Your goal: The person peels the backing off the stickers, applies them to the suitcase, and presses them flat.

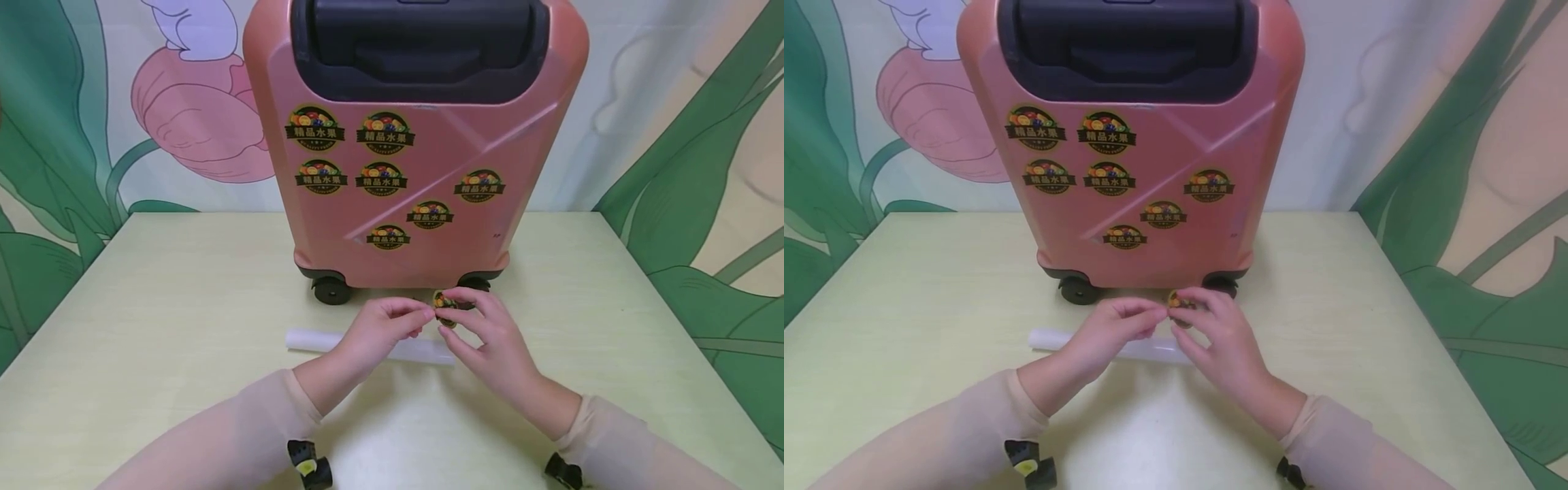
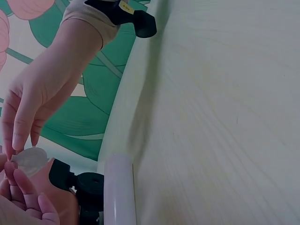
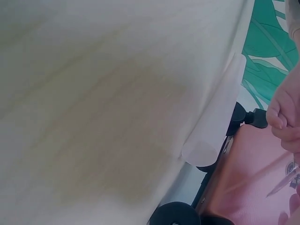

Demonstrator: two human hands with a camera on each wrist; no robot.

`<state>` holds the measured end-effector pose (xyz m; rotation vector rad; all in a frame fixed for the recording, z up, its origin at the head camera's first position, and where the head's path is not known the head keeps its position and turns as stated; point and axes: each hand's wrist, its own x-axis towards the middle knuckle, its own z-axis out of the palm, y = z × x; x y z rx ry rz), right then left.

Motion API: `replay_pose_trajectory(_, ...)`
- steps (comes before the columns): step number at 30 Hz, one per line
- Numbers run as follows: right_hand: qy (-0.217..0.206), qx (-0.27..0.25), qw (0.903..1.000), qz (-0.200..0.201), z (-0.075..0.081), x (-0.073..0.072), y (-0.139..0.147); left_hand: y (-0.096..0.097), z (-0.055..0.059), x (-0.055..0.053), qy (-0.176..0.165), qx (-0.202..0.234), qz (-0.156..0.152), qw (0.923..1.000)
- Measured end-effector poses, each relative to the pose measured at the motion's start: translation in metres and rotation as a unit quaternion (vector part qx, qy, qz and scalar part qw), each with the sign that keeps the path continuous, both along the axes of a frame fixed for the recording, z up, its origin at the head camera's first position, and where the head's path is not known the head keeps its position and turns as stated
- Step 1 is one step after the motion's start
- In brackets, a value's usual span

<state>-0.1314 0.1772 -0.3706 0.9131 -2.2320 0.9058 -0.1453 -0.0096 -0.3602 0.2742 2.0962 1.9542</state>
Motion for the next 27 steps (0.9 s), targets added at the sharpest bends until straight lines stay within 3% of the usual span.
replay_pose_trajectory(8, -0.006, 0.012, 0.9999, 0.005, -0.002, -0.001, 0.0, 0.0, -0.003, -0.003, 0.014, -0.027, 0.01, 0.9995)
replay_pose_trajectory(12, -0.008, -0.005, 0.9999, -0.004, 0.001, -0.003, 0.002, -0.001, -0.005, -0.005, 0.025, -0.038, 0.02, 0.9988)
replay_pose_trajectory(16, -0.07, -0.051, 0.9956, -0.037, 0.004, -0.005, 0.009, -0.003, -0.009, -0.009, 0.036, -0.035, 0.035, 0.9981)
replay_pose_trajectory(18, -0.127, -0.075, 0.9878, -0.051, 0.006, -0.007, 0.013, -0.004, -0.01, -0.01, 0.036, -0.028, 0.043, 0.998)
replay_pose_trajectory(22, -0.253, -0.114, 0.9582, -0.07, 0.006, -0.012, 0.017, -0.005, -0.01, -0.011, 0.039, -0.024, 0.049, 0.9977)
replay_pose_trajectory(25, -0.3, -0.132, 0.9415, -0.08, 0.005, -0.014, 0.019, -0.005, -0.01, -0.012, 0.05, -0.021, 0.047, 0.9975)
replay_pose_trajectory(27, -0.306, -0.135, 0.9388, -0.083, 0.006, -0.015, 0.019, -0.004, -0.01, -0.013, 0.06, -0.021, 0.046, 0.9969)
